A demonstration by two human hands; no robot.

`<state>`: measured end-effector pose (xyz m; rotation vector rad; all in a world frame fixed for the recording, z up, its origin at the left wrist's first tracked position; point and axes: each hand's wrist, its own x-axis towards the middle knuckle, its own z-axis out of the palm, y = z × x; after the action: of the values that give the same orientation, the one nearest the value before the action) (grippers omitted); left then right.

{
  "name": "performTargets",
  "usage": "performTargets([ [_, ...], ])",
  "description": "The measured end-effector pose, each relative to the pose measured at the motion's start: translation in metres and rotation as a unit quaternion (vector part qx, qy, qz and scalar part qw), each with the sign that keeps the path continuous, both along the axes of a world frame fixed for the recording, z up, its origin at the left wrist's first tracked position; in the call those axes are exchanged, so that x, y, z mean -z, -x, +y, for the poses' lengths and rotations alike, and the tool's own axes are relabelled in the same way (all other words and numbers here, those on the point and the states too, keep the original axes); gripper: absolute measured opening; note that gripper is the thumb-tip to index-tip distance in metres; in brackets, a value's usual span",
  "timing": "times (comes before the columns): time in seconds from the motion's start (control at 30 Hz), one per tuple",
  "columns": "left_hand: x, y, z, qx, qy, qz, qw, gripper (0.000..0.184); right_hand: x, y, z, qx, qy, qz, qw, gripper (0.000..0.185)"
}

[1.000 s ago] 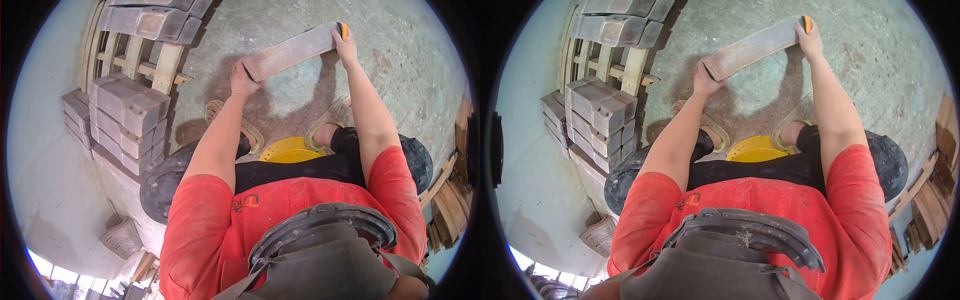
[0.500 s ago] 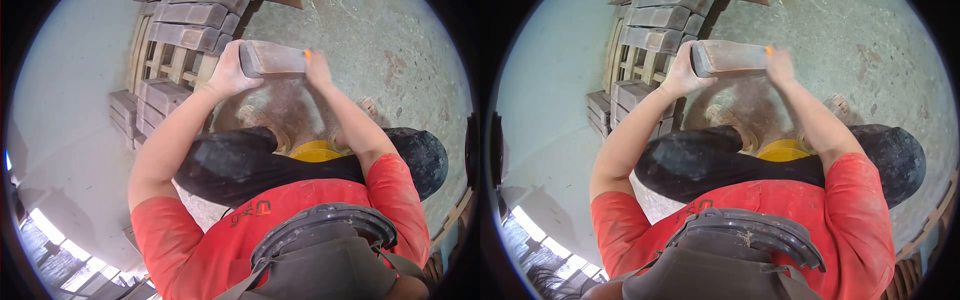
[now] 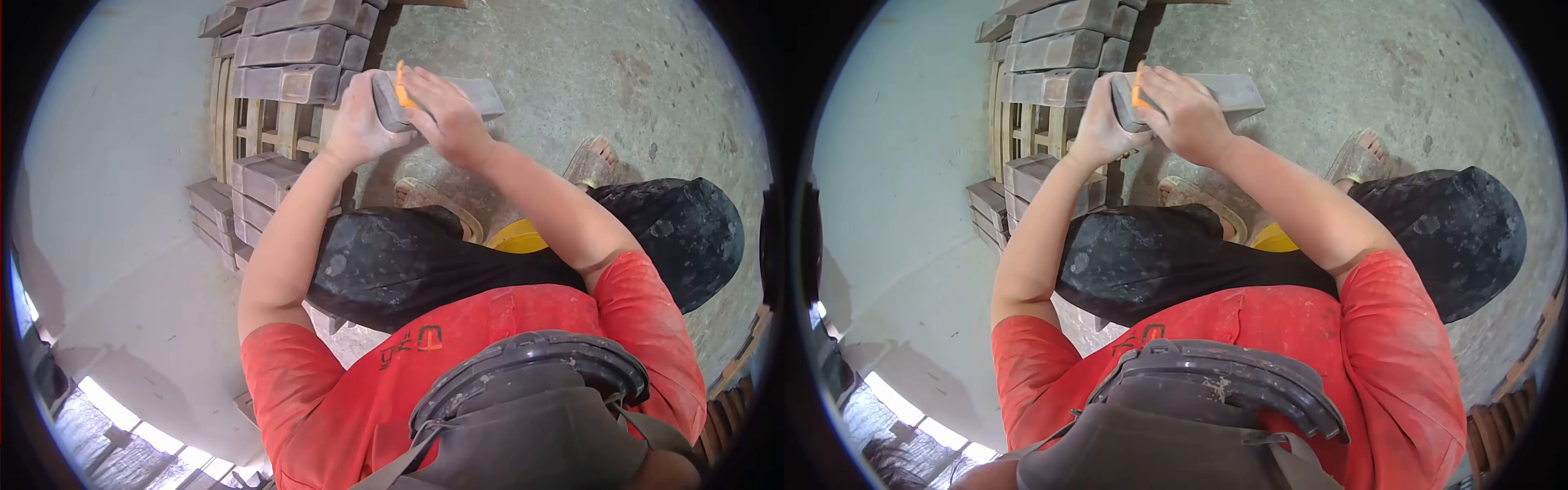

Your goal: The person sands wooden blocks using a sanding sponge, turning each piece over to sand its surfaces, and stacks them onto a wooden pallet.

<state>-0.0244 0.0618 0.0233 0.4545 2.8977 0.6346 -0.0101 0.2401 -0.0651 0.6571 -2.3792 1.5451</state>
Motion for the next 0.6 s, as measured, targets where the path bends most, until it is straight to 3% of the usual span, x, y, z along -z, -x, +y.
performTargets([
  [0.07, 0.000, 0.000, -0.004, 0.006, 0.000, -0.016, 1.000, 0.089, 0.001, 0.001, -0.002, -0.047, 0.034, 0.014, 0.998, 0.042],
  [0.17, -0.003, -0.001, -0.009, 0.015, -0.034, -0.018, 0.999, 0.088, 0.053, 0.003, 0.008, -0.014, 0.042, -0.007, 0.999, 0.041],
  [0.2, 0.000, -0.002, -0.013, 0.016, -0.032, -0.003, 0.999, 0.087, 0.057, 0.006, 0.003, 0.007, -0.143, 0.080, 0.986, 0.040],
  [0.23, 0.002, 0.000, -0.014, 0.018, -0.030, 0.013, 0.999, 0.085, 0.037, 0.005, -0.005, 0.012, -0.148, 0.082, 0.986, 0.040],
  [0.3, 0.003, 0.000, -0.010, 0.028, -0.034, 0.003, 0.999, 0.084, -0.020, -0.006, -0.022, -0.010, 0.086, 0.012, 0.996, 0.038],
  [0.37, 0.004, -0.002, -0.007, 0.005, -0.098, -0.019, 0.995, 0.085, -0.018, -0.003, -0.013, -0.027, 0.070, 0.033, 0.997, 0.037],
  [0.43, 0.001, -0.004, -0.008, 0.032, -0.056, -0.004, 0.998, 0.086, 0.007, 0.002, -0.007, -0.045, 0.065, 0.061, 0.995, 0.035],
  [0.5, -0.005, -0.004, -0.007, 0.029, -0.020, -0.003, 0.999, 0.087, 0.070, 0.008, 0.010, 0.012, -0.069, 0.043, 0.997, 0.037],
  [0.53, -0.005, -0.006, -0.007, 0.025, -0.019, -0.006, 0.999, 0.087, 0.090, 0.009, 0.010, 0.015, -0.065, 0.049, 0.997, 0.037],
  [0.6, -0.007, -0.002, -0.008, 0.031, -0.014, 0.007, 0.999, 0.087, 0.117, 0.013, 0.010, 0.057, -0.330, 0.006, 0.942, 0.041],
])
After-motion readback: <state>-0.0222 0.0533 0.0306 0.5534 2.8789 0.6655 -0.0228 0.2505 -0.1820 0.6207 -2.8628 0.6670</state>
